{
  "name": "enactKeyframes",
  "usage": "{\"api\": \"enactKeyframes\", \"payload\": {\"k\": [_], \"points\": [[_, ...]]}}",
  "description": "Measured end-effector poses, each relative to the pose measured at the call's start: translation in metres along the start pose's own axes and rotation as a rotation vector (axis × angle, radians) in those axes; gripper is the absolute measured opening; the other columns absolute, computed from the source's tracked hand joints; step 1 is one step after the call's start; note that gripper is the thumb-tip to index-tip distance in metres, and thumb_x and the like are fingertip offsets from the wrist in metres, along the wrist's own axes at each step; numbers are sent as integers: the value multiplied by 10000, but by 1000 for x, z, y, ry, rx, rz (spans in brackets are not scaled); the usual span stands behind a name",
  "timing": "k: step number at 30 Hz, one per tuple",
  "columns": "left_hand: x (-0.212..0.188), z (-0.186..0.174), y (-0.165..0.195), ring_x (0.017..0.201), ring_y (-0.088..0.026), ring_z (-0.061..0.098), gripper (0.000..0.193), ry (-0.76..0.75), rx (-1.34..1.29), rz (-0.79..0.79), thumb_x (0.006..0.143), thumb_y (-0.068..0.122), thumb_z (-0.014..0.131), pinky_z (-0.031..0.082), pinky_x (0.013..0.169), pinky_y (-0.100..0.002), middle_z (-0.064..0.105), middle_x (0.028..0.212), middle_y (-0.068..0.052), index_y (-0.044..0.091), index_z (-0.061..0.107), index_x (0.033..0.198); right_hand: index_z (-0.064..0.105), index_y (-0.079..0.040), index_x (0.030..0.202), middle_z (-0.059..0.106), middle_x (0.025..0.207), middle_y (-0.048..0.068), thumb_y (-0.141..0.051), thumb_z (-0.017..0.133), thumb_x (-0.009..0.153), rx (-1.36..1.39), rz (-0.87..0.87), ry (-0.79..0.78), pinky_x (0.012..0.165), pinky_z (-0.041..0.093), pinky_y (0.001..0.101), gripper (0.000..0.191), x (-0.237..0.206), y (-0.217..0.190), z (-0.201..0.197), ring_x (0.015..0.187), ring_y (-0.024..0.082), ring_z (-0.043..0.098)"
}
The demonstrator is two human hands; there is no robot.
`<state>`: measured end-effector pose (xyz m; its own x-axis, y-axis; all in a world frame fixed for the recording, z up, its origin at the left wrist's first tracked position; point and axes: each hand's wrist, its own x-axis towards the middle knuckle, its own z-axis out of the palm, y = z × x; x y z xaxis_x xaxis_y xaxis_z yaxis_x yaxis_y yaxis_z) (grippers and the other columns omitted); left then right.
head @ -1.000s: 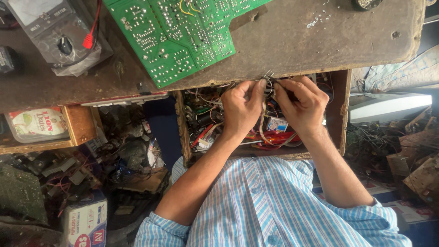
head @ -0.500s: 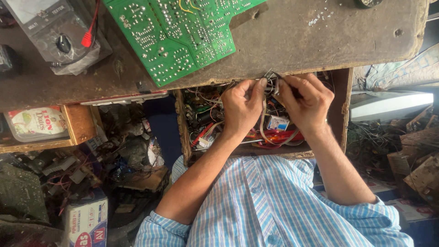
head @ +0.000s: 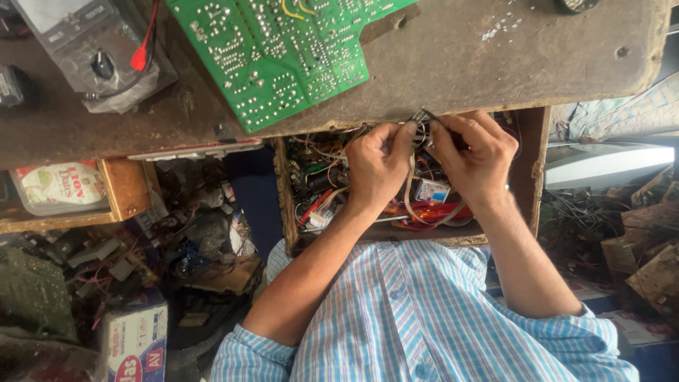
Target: The person uses pliers to remove a component from a circuit board, then flips the board and uses a screwdriver to adjust solder points. They then use a utility knife to scrape a small component. The work is performed at a cluttered workbench with various tools and electronic parts visible.
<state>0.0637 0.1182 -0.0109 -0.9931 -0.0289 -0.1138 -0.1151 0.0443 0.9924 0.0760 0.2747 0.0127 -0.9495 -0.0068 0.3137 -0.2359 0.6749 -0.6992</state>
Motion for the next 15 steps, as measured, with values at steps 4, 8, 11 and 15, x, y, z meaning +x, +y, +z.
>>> {"api": "enactKeyframes", "payload": {"k": [4,8,11,15], "points": [[1,0,0,502,6,494,254,-6,-28,-9,1007,145,675,344,434,-228,580,556,62,18,711,791,748,9,1070,725,942,101,32,795,969,-7,-78,-45,649,563,270,114,1,1,0,781,147,707],[0,1,0,501,3,473,275,7,-10,0,1007,140,684,320,434,-230,565,546,61,13,699,763,745,20,1095,730,978,115,29,787,974,18,-29,-44,650,566,269,128,1,-2,-1,786,145,711],[0,1,0,521,9,468,240,9,-28,22,1003,140,684,332,445,-229,559,562,66,12,712,802,743,14,1098,732,997,114,27,791,972,-4,-87,-51,692,577,285,135,1,-3,-2,823,158,716],[-1,1,-1,510,9,457,289,9,-27,2,1012,143,687,322,440,-233,543,547,67,11,683,754,762,10,1108,734,985,111,30,796,987,-31,0,-37,674,582,273,128,4,-2,-5,812,155,727]]}}
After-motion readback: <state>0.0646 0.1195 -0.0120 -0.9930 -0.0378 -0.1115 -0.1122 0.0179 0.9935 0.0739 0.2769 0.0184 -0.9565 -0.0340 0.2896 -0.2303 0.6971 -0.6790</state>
